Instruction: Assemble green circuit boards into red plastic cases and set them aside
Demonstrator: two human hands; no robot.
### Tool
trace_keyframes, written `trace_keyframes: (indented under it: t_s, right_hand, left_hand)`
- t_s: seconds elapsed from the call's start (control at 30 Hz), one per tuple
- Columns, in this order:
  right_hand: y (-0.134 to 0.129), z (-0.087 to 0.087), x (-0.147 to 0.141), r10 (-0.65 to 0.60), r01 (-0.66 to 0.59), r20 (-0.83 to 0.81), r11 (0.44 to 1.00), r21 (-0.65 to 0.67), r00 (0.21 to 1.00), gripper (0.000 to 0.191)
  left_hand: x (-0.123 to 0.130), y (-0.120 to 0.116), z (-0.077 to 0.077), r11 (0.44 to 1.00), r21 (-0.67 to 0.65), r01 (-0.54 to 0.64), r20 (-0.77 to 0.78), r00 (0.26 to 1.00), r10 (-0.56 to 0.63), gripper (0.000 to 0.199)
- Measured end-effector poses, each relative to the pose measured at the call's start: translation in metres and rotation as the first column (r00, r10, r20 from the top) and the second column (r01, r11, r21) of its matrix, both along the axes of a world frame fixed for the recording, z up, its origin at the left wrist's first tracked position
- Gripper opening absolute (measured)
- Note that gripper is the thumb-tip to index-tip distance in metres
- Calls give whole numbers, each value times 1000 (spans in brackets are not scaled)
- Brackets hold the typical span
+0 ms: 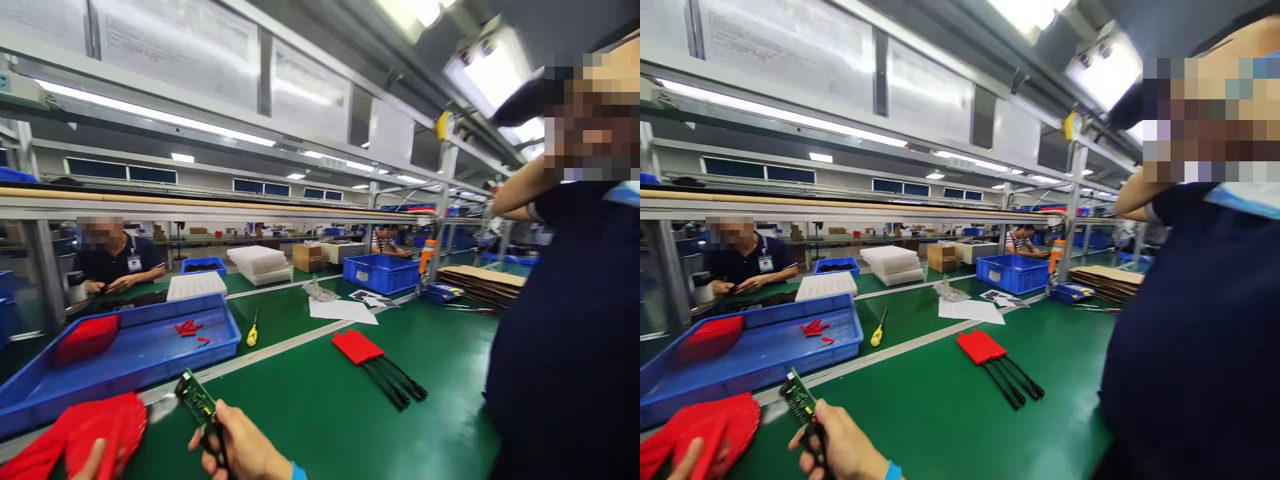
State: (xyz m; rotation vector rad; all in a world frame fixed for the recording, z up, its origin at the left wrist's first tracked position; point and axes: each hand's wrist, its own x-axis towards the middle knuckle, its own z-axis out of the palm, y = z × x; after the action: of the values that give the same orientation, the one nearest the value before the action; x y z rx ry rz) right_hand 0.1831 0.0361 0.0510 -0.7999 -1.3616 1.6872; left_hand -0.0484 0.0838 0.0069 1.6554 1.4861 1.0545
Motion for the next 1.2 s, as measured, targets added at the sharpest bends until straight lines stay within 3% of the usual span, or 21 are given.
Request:
trace_keyframes:
  t_s: [0.07, 0.1, 0.13, 0.17, 0.2, 0.27, 0.4, 0.47, 0.57, 0.7, 0.77, 0.87, 0.97, 1.03, 1.1, 1.2]
  right_hand:
    - [-9, -1, 0, -134, 107, 122, 974, 200, 983, 87]
    - [-13, -1, 0, -150, 114, 143, 966, 232, 978, 81]
    - [-17, -1, 0, -191, 112, 236, 944, 312, 953, 74]
    - [-19, -2, -1, -211, 97, 301, 931, 353, 930, 68]
    - [-21, -2, -1, -214, 65, 357, 920, 386, 909, 63]
    - [-22, -5, -4, -257, 16, 432, 873, 487, 864, 58]
    - [-23, -19, -14, -300, -62, 483, 797, 601, 822, 55]
    - [-25, -30, -19, -306, -88, 493, 774, 627, 815, 55]
    - [-28, -44, -25, -365, -124, 504, 703, 700, 783, 54]
    - [-32, -52, -32, -464, -154, 488, 589, 793, 739, 49]
    - [-34, -53, -35, -482, -161, 479, 562, 811, 734, 48]
    - [-37, -54, -39, -474, -175, 492, 567, 805, 730, 47]
    - [-39, -54, -40, -446, -179, 528, 617, 766, 723, 46]
    - [-37, -53, -37, -385, -171, 548, 682, 711, 743, 45]
    - [-33, -47, -32, -278, -121, 544, 802, 585, 792, 48]
    - [-26, -34, -25, -62, -83, 482, 958, 275, 874, 52]
  left_hand:
    - [-10, -28, -10, 986, -155, -53, 176, 981, 81, 31]
    - [-10, -42, -11, 963, -264, -46, 413, 897, 156, 27]
    - [-7, -53, -10, 927, -374, 8, 627, 739, 246, 22]
    - [-1, -62, -7, 891, -447, 73, 739, 592, 322, 21]
    - [6, -68, -4, 889, -447, 100, 807, 474, 353, 27]
    - [19, -73, 4, 917, -391, 79, 881, 319, 348, 48]
    - [35, -79, 11, 965, -186, 185, 979, 115, 167, 64]
    - [41, -86, 11, 977, -77, 201, 996, 53, 68, 67]
    - [48, -93, 9, 986, -24, 164, 997, 76, 11, 74]
    - [52, -95, 11, 994, -86, 74, 985, 157, 74, 78]
    - [52, -95, 13, 993, -111, 45, 981, 163, 102, 76]
    - [53, -94, 15, 989, -145, 21, 978, 157, 140, 73]
    - [53, -93, 12, 987, -158, -16, 970, 182, 158, 71]
    - [52, -92, 10, 989, -148, -20, 968, 201, 149, 70]
    - [50, -92, 10, 991, -129, 16, 969, 212, 123, 73]
    - [47, -93, 15, 989, -98, 106, 971, 227, 72, 78]
